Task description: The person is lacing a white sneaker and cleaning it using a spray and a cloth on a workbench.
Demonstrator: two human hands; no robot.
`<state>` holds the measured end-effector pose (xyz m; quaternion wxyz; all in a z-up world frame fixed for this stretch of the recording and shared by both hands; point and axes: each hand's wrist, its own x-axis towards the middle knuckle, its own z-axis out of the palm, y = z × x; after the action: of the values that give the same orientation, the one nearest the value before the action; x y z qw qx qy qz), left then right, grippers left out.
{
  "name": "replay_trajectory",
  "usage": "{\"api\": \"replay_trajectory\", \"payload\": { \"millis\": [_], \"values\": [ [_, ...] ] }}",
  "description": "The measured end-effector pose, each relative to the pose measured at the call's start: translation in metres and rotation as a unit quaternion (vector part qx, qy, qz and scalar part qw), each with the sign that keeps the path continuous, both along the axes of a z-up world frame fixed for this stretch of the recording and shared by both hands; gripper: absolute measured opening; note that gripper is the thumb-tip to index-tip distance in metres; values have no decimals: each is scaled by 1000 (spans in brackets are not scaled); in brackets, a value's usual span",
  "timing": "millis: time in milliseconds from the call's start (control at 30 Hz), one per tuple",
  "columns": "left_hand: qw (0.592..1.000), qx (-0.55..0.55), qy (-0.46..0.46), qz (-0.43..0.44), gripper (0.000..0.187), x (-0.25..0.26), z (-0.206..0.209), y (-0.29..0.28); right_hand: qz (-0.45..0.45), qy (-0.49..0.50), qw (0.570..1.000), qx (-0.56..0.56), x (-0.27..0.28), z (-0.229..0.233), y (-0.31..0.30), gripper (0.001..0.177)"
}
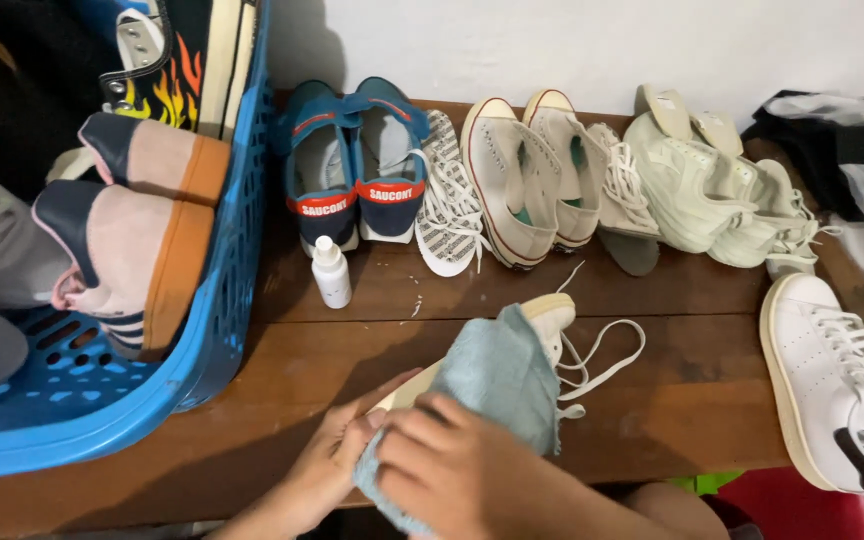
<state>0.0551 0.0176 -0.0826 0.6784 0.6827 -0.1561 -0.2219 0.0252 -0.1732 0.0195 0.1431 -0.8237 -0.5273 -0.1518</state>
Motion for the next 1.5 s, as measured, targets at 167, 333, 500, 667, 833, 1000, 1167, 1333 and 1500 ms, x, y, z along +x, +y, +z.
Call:
{"api": "replay_trajectory", "payload": {
  "millis": [167, 333, 500, 667, 833, 1000, 1167, 1333, 1500],
  "values": [
    [960, -101, 261, 16, 63, -8, 1, -3, -116, 168, 979, -7, 41, -30, -58, 23],
    [789, -160, 527, 273, 65, -21, 42, -16, -280, 36, 931, 231, 63, -22, -132, 44],
    [716, -230, 560, 346, 68, -28, 50, -14, -392, 131, 861, 296, 39, 13, -115, 31],
    [683, -228, 624, 303, 71, -41, -42, -18, -418, 271, 849, 177, 22, -6, -97, 46],
    [736, -269, 610, 121, 43, -95, -188, -35, -446, 305, 825, 166, 13, 9, -92, 31],
    [837, 46, 541, 71, 67, -60, 6, -61, -509, 289, 771, 251, 8, 30, -115, 24],
    [867, 303, 384, -93, 75, -40, 86, -67, -503, 309, 728, 350, 7, 27, -123, 51],
    [922, 270, 243, -137, 85, -41, 57, -73, -433, 306, 659, 534, -5, 30, -94, 29],
    [916, 341, 134, -163, 64, -39, 68, -70, -467, 351, 478, 656, 2, 24, -61, 41]
  ]
}}
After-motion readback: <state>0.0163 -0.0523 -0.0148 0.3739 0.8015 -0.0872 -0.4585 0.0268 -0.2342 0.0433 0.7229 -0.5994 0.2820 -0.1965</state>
